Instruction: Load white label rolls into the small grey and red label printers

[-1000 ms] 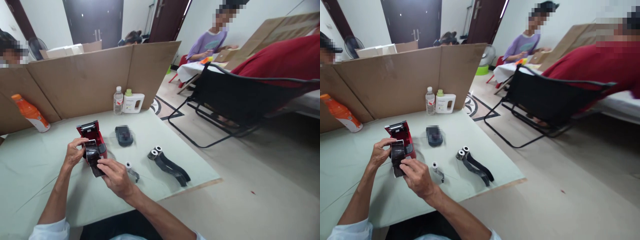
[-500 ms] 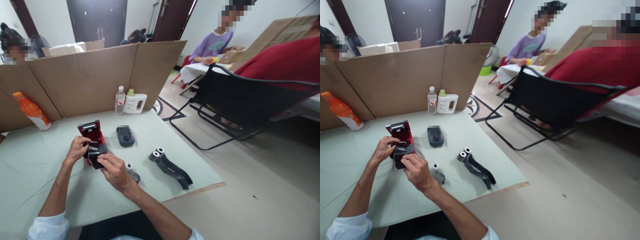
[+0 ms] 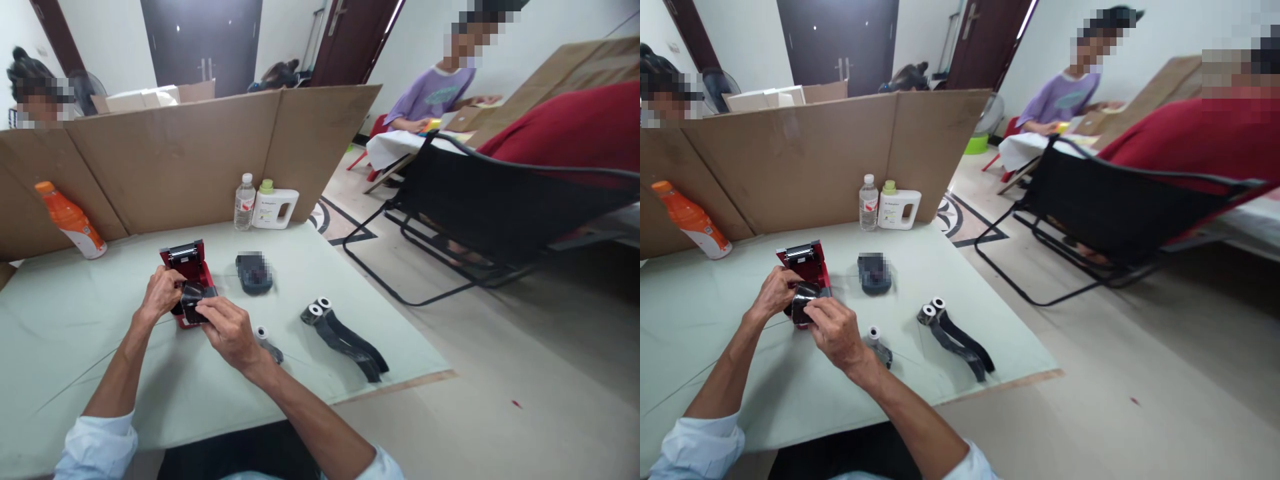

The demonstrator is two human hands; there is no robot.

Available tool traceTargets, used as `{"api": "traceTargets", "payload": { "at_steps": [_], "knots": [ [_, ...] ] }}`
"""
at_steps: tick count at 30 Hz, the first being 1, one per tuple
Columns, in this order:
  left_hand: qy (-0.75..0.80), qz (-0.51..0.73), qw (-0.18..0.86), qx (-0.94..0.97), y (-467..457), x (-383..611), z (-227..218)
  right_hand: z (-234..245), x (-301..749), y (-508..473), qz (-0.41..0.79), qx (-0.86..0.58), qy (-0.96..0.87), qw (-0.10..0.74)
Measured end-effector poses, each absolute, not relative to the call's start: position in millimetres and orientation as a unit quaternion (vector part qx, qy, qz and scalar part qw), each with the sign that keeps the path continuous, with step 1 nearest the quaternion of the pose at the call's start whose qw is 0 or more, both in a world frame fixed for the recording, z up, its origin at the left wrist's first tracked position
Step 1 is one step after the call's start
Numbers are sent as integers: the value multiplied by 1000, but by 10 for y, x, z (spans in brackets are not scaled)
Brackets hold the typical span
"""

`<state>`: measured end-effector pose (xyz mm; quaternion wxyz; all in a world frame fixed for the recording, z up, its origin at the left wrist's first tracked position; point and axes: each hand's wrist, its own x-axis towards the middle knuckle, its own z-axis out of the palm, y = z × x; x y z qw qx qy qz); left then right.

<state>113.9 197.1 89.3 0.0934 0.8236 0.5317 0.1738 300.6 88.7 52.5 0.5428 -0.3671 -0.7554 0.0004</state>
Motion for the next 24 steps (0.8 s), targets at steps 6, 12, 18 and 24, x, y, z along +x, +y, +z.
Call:
{"api": "traceTargets", "payload": {
  "at_steps": [6, 12, 18, 24],
  "knots": [
    [491, 231, 126, 830, 2009, 1117, 838, 621, 3039, 913, -5, -358, -746, 561],
    [492, 253, 160, 818, 1983, 1022, 851, 680, 3006, 853, -7, -343, -750, 565],
    [502, 206, 152, 826, 2043, 1046, 876, 519, 2939, 951, 4, -369, -772, 518],
    [456, 195, 201, 845, 2008, 973, 948, 465, 2963, 970, 0, -364, -765, 532]
  ]
}}
